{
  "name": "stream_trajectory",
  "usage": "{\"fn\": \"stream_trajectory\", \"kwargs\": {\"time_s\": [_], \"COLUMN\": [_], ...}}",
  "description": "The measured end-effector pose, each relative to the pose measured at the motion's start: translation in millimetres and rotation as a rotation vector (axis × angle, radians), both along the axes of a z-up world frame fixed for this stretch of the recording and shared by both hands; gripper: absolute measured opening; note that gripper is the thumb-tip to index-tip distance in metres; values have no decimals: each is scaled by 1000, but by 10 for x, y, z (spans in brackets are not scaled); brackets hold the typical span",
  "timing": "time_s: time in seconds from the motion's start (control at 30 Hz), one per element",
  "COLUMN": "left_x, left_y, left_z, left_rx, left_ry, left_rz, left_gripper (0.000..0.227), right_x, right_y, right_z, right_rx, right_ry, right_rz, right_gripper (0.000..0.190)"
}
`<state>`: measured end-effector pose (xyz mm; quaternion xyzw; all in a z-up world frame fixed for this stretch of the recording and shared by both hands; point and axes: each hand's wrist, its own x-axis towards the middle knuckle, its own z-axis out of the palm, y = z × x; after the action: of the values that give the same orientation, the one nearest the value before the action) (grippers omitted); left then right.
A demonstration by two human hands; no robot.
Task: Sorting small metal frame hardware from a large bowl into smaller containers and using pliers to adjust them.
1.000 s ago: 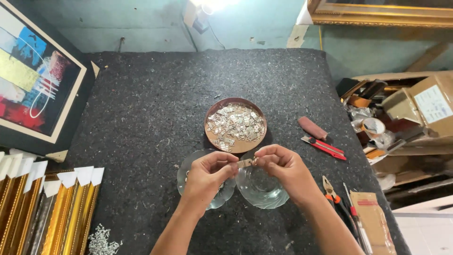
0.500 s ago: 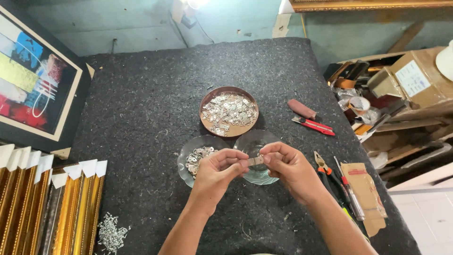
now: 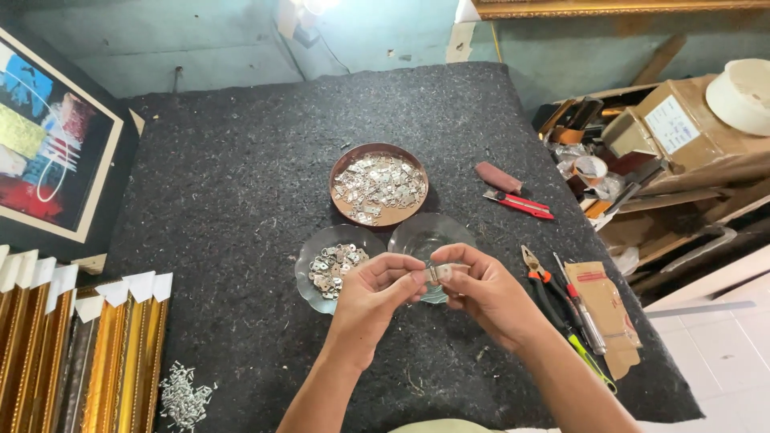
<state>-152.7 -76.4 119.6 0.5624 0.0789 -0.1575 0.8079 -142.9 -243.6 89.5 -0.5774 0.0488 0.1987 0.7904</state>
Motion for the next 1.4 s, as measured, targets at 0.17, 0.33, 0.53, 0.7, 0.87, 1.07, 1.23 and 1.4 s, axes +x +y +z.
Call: {"fn": "stream_trajectory", "kwargs": {"time_s": [0.17, 0.33, 0.53, 0.7, 0.87, 1.07, 1.23, 1.4], "left_x": [-48, -84, -139, -124, -96, -126, -20, -24], "left_y": [30, 44, 14, -10, -39, -104, 102, 270], "left_z": [-15, -10, -12, -70, -233, -195, -72, 234], "left_rx": [66, 180, 259, 369, 317, 554, 364, 231], "left_ry": [14, 68, 39, -1, -3, -96, -50, -33], "left_rz": [13, 20, -14, 5, 48, 146, 52, -188], "left_gripper": [12, 11, 7, 7, 16, 25, 25, 33], "right_x": [-69, -158, -259, -292, -360, -378, -347, -194], "right_y": [109, 108, 132, 141, 214, 301, 232, 186], "right_z": [63, 23, 91, 57, 2, 47, 166, 300], "right_rx": [-70, -315, -687, -750, -790, -900, -889, -426], "right_ry": [75, -8, -108, -185, -206, -299, -441, -134], "right_rz": [-62, -47, -54, -125, -176, -174, -115, 73], "right_gripper": [19, 35, 24, 24, 26, 19, 17, 46]}}
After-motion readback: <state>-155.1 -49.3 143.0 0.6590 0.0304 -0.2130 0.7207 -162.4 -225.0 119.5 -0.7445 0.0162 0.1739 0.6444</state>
